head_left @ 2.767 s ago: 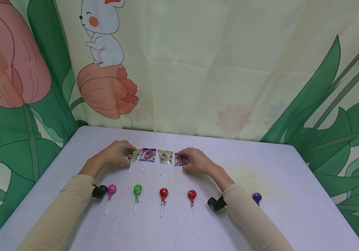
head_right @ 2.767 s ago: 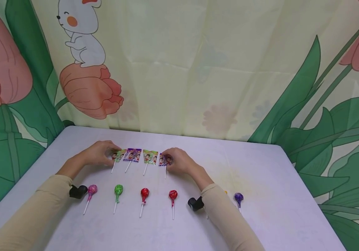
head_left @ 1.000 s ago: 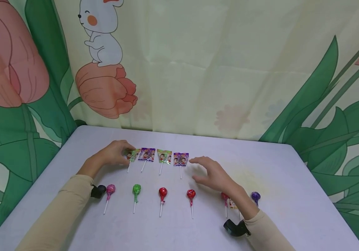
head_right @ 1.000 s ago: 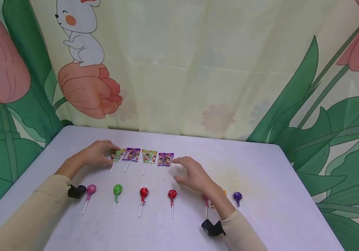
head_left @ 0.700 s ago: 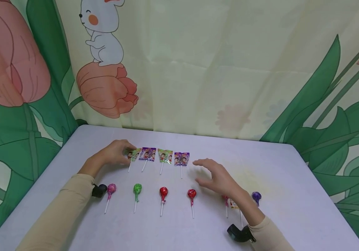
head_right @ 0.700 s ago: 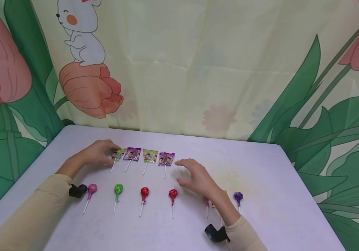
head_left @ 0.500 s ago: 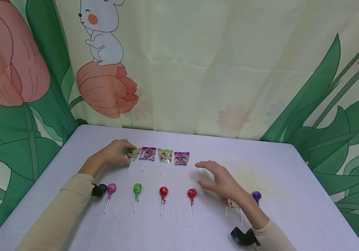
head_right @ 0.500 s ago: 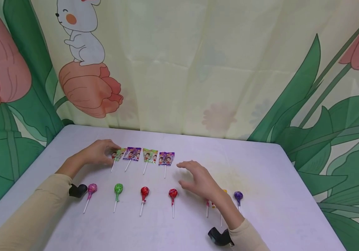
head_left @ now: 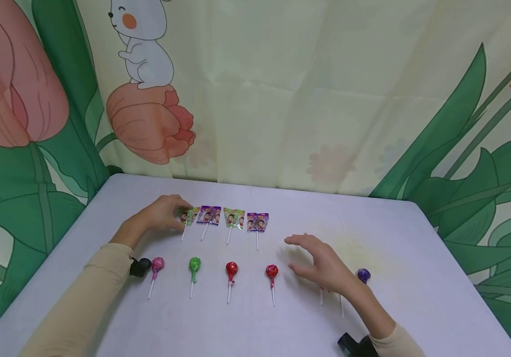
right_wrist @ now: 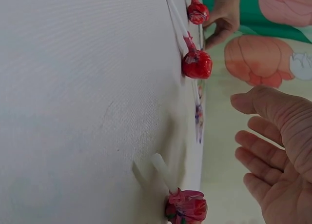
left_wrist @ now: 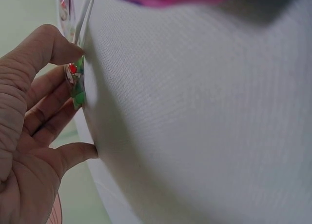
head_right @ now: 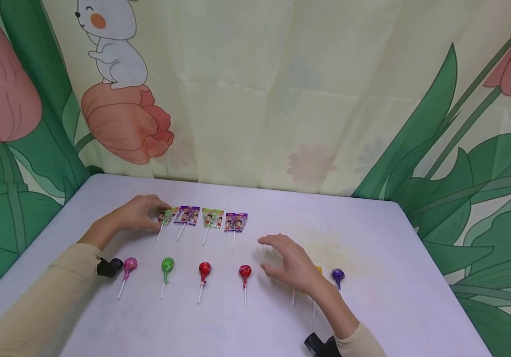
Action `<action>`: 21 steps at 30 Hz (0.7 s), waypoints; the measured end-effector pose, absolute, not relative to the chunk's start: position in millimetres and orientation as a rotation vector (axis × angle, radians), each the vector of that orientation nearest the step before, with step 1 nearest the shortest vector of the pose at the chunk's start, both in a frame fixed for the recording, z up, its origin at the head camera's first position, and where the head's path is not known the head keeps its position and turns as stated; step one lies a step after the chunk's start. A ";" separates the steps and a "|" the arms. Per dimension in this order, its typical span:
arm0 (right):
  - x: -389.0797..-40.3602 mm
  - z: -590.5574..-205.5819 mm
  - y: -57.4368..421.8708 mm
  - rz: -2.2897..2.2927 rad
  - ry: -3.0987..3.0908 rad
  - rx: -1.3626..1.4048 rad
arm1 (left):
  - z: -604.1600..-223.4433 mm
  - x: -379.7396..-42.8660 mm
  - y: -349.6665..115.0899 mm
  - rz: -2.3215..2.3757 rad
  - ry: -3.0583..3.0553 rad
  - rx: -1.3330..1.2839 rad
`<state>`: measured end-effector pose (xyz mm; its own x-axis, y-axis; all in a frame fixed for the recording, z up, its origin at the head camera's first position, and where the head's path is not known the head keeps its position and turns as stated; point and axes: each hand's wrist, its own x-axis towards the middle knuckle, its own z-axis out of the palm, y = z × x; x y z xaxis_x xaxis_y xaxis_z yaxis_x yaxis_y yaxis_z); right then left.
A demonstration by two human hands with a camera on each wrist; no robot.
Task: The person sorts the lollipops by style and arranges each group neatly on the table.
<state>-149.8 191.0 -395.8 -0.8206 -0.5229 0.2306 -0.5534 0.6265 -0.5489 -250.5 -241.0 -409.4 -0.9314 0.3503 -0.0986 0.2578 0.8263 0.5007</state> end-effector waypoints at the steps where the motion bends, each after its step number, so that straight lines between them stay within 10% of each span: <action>1: -149.2 -396.0 191.9 0.961 -2.784 0.926 | -409.0 -250.8 -240.9 0.735 2.823 0.477; 21: -130.1 -396.2 213.6 1.000 -2.774 0.802 | -408.7 -251.9 -241.0 0.742 2.820 0.459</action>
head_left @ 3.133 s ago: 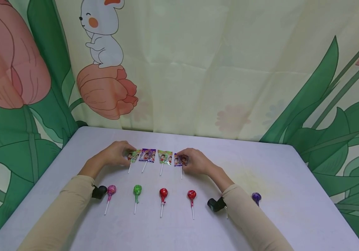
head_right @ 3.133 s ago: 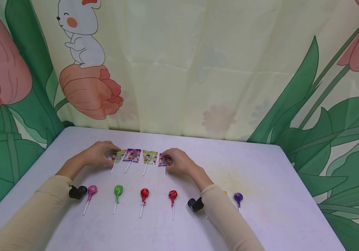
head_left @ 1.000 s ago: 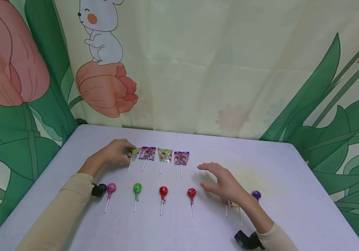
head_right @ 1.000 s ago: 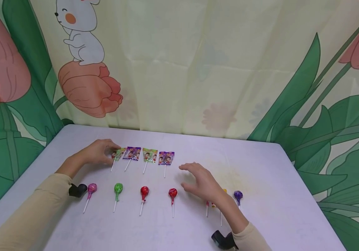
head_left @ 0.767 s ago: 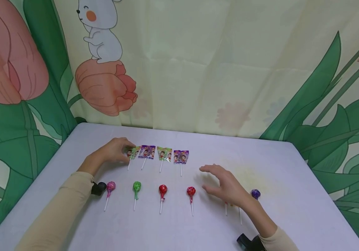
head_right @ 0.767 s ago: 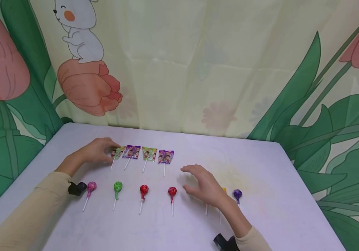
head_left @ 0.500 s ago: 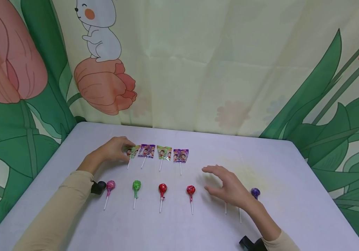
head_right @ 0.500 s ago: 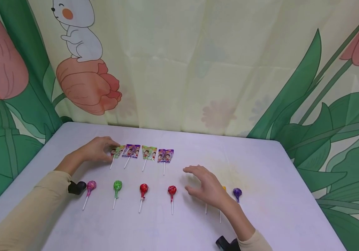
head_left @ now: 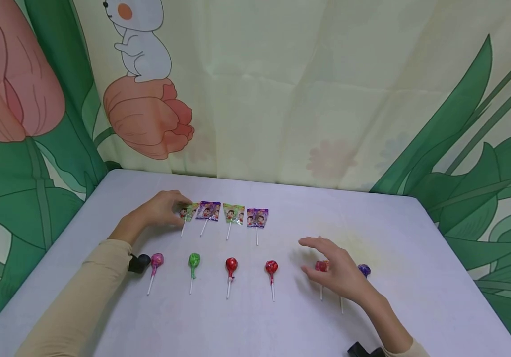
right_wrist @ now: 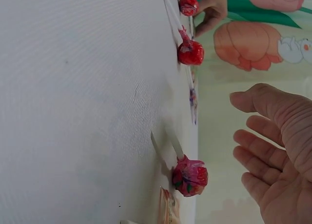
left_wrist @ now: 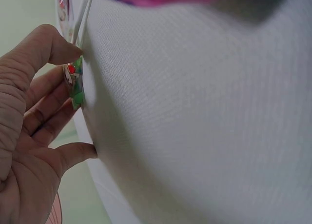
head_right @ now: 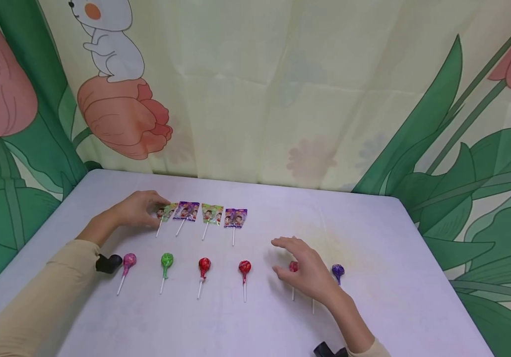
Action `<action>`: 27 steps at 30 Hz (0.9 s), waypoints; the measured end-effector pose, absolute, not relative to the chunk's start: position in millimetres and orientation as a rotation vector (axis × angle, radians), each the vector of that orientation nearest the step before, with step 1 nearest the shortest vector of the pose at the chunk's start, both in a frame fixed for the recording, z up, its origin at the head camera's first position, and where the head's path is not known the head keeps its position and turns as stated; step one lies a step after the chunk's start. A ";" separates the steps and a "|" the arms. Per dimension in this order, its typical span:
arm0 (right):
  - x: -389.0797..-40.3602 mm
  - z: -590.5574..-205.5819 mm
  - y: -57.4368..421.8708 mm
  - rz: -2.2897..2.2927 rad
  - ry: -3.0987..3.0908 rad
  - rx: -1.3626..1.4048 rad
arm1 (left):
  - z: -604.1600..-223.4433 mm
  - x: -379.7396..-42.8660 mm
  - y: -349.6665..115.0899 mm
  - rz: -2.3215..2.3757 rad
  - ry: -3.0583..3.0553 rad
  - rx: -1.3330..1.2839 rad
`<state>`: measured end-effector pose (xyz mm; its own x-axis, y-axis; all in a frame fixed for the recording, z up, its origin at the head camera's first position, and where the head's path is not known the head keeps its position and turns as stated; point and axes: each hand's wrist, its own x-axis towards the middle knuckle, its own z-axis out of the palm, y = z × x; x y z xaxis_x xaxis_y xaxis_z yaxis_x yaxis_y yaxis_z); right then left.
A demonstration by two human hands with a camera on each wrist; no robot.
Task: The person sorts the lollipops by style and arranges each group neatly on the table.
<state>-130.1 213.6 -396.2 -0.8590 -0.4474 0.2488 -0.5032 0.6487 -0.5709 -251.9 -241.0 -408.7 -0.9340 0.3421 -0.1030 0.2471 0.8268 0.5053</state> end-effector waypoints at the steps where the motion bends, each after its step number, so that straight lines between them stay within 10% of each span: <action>1: -129.4 -396.3 214.7 1.009 -2.773 0.794 | -408.8 -251.9 -241.2 0.743 2.819 0.457; 27: -115.8 -392.9 259.5 0.961 -2.896 0.698 | -406.4 -251.0 -240.3 0.746 2.812 0.440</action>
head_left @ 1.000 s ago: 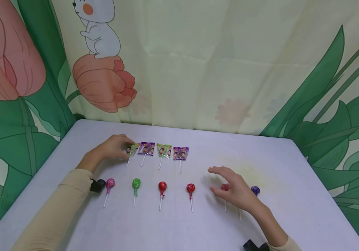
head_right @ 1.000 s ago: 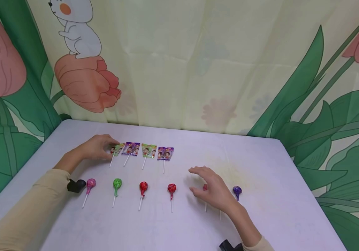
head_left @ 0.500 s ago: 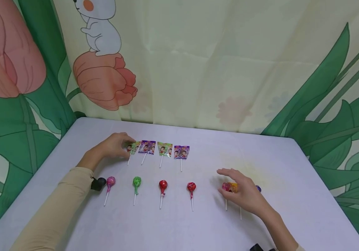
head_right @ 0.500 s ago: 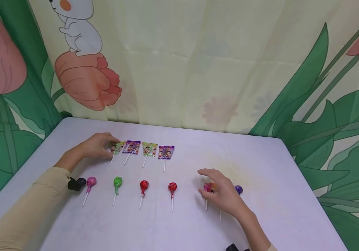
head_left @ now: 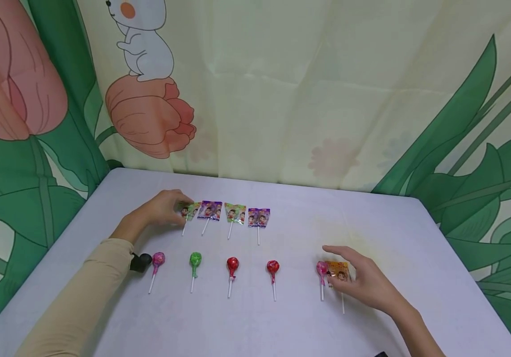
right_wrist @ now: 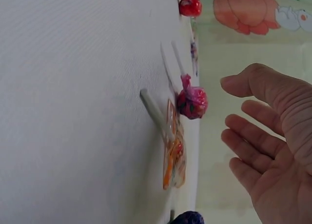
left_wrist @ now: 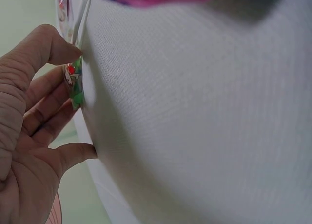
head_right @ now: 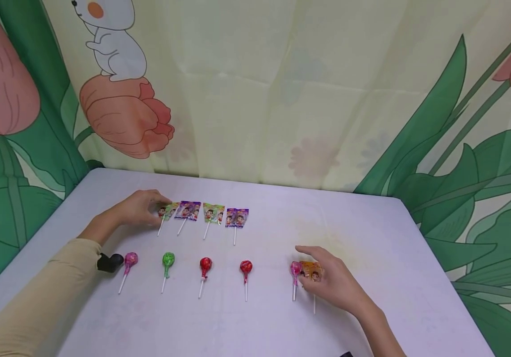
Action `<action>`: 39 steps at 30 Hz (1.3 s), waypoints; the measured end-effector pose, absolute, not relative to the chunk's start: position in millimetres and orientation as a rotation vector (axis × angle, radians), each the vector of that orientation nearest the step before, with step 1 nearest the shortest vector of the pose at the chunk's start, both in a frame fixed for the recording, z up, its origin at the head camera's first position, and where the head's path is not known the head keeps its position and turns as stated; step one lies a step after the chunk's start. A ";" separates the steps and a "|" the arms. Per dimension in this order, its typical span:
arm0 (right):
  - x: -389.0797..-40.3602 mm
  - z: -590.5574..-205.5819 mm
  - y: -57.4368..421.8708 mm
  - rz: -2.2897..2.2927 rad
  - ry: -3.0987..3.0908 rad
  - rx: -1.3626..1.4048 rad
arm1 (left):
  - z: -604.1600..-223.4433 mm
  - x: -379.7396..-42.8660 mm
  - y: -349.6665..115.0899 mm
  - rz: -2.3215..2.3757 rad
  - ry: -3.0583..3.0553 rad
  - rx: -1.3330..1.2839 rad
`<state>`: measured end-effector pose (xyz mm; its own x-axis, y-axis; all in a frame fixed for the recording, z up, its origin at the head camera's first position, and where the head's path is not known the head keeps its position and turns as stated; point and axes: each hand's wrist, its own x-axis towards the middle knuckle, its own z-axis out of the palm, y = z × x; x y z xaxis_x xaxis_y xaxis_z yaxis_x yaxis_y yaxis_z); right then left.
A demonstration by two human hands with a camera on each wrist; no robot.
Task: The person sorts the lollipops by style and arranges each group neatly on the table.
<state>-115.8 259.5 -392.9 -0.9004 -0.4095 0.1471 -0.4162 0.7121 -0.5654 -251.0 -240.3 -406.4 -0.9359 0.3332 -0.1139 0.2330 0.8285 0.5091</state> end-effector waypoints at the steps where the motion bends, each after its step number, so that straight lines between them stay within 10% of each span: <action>1: -115.1 -392.8 261.8 0.963 -2.913 0.687 | -406.5 -250.9 -240.2 0.742 2.814 0.440; 39: -116.2 -406.1 291.5 0.812 -2.998 0.776 | -407.5 -250.5 -238.1 0.726 2.817 0.416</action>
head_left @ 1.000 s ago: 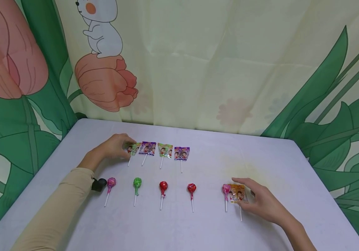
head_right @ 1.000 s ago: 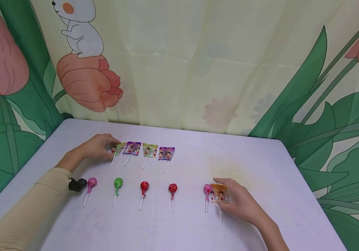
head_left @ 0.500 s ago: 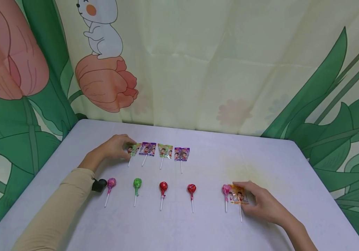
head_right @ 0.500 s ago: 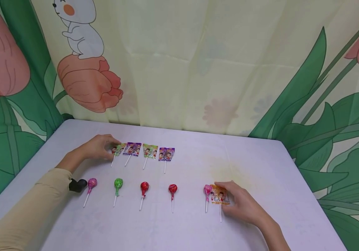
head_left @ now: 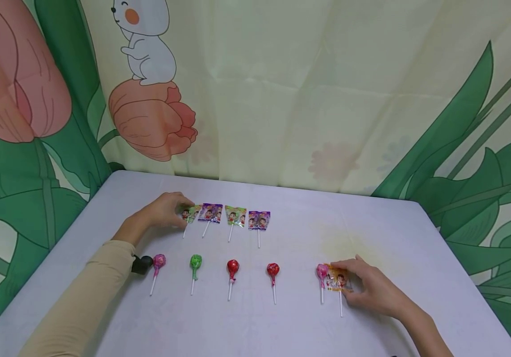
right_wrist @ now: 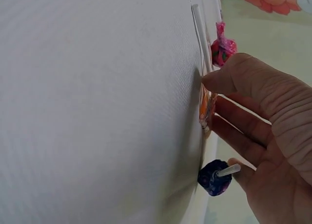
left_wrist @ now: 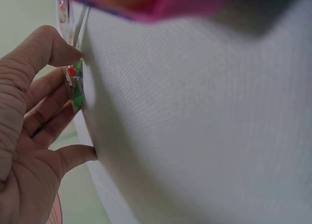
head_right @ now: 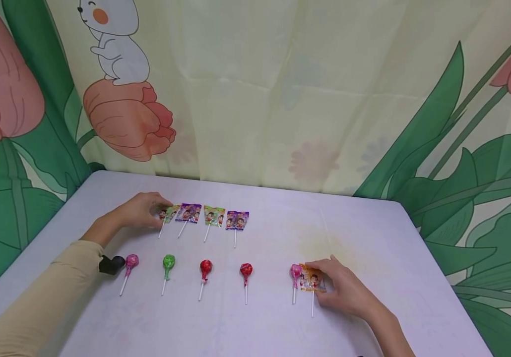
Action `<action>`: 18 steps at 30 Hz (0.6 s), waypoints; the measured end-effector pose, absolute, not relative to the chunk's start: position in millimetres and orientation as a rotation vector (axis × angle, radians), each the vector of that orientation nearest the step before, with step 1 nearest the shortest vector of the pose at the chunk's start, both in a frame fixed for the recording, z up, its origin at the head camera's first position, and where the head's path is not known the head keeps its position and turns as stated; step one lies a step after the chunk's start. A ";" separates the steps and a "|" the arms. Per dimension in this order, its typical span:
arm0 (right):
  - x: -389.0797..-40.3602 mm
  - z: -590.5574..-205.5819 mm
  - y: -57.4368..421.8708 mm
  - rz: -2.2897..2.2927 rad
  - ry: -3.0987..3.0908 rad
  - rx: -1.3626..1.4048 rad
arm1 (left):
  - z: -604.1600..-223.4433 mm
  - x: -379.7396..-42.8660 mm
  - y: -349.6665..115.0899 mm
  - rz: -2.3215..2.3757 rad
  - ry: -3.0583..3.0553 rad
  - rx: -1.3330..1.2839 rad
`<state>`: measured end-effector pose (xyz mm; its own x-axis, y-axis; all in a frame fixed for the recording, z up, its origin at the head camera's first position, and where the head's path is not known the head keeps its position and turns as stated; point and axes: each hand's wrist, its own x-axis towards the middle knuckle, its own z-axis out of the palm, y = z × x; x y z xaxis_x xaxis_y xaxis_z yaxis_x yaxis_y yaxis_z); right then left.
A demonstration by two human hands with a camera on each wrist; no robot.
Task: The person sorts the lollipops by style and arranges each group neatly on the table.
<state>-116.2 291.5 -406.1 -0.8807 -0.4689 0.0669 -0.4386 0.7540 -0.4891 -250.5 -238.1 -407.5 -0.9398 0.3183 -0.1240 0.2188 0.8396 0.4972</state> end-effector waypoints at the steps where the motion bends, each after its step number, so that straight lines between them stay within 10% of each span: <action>1: -116.8 -406.7 291.3 -0.784 2.895 -0.770 | -407.5 -250.6 -238.1 0.729 2.817 0.415; 18: -123.8 -409.9 284.9 -0.693 2.950 -0.788 | -405.4 -247.9 -236.6 0.751 2.813 0.422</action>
